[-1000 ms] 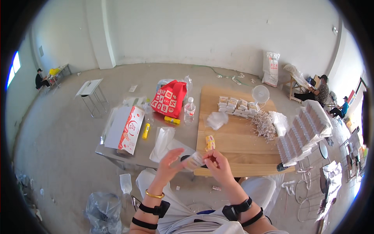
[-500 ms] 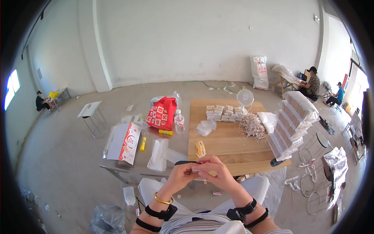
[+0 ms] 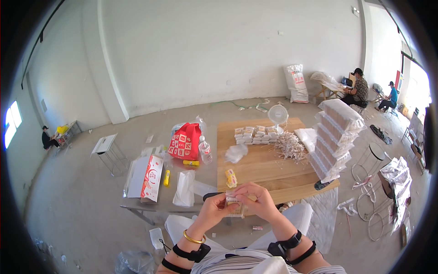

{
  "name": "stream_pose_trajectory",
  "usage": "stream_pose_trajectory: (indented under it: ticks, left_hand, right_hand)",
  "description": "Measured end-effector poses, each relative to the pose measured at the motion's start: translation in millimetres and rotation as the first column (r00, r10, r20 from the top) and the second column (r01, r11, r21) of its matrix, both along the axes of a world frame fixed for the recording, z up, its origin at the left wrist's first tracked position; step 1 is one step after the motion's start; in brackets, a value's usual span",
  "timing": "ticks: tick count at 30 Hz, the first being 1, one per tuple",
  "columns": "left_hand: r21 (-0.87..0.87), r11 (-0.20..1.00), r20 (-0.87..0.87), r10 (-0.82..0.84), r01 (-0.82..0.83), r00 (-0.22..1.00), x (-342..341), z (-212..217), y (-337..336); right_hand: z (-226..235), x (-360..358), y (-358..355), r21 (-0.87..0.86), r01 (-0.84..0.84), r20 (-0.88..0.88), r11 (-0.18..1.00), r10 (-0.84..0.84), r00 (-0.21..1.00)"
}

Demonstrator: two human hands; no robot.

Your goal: Sorting and organizing cotton swabs on a wooden table into neat rows.

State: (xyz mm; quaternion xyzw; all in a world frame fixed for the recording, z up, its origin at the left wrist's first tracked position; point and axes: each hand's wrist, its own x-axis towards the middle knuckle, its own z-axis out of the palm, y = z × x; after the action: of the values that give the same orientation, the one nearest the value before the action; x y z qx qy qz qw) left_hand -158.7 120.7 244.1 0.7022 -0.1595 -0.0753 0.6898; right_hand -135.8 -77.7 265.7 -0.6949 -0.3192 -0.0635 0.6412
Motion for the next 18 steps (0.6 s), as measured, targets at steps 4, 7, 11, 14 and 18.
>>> stream_pose_trajectory:
  ticks: [4,7,11,14,18]
  left_hand:
    - [-0.052,0.994,0.026,0.096,-0.095,0.995,-3,4,-7]
    - [-0.165,0.973,0.025,0.168,-0.162,0.985,-4,4,-8]
    - [-0.24,0.946,0.105,0.246,-0.216,0.964,-8,9,-13]
    - [-0.203,0.957,0.135,0.236,-0.206,0.962,-7,4,-10]
    - [-0.251,0.943,0.132,0.257,-0.219,0.957,-9,5,-13]
  right_hand:
    - [-2,-2,0,-0.004,0.055,-0.048,0.998,-0.055,0.997]
    - [-6,-2,0,-0.007,0.066,-0.066,0.998,-0.067,0.996]
    - [-18,2,-3,0.265,0.048,-0.301,0.963,0.036,0.953]
    - [-25,2,-4,0.288,0.023,-0.378,0.957,0.092,0.921]
    - [-26,-2,-4,0.316,0.032,-0.396,0.948,0.102,0.912]
